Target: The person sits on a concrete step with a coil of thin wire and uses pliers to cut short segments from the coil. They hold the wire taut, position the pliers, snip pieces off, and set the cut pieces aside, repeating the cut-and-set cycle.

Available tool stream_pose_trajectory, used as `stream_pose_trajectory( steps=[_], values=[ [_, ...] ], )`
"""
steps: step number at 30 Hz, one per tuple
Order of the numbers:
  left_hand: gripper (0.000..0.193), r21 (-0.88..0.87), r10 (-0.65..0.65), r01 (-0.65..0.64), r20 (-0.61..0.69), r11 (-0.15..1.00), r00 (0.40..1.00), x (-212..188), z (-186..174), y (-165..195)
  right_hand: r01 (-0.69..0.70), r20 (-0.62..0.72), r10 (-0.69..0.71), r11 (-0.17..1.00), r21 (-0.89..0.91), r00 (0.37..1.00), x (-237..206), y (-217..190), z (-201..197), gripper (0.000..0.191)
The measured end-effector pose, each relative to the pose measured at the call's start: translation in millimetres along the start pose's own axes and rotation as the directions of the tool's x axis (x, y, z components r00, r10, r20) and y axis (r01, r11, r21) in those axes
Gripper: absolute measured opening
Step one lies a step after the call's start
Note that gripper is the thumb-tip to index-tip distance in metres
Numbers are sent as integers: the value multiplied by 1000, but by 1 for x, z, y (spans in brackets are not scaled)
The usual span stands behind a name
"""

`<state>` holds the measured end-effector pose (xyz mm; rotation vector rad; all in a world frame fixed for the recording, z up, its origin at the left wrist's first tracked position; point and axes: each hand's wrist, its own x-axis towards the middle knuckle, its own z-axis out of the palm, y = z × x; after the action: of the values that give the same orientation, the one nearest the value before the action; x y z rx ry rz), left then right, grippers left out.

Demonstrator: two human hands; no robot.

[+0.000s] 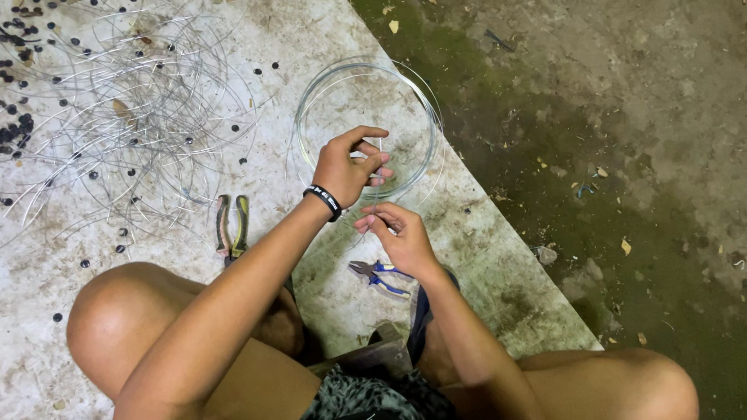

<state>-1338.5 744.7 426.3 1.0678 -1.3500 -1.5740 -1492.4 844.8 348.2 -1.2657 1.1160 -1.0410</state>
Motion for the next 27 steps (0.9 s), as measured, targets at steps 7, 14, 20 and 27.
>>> stream_pose_trajectory(
  steps=[7, 14, 20, 27],
  values=[
    [32, -19, -3, 3, -6, 1000, 1000, 0, 2, -8, 39, -66, -35, 997, 62, 997, 4, 6, -1, 25],
    [29, -59, 47, -48, -11, 997, 999, 4, 0, -14, 32, -53, -28, 997, 77, 998, 3, 11, -4, 24],
    [21, -80, 9, -10, -24, 997, 1000, 3, 2, -9, 62, -104, -54, 995, 74, 993, 2, 10, -4, 28],
    [26, -35, 6, -7, -6, 999, 1000, -4, 5, 0, 112, -172, -93, 988, 104, 981, 2, 9, -6, 24]
  ],
)
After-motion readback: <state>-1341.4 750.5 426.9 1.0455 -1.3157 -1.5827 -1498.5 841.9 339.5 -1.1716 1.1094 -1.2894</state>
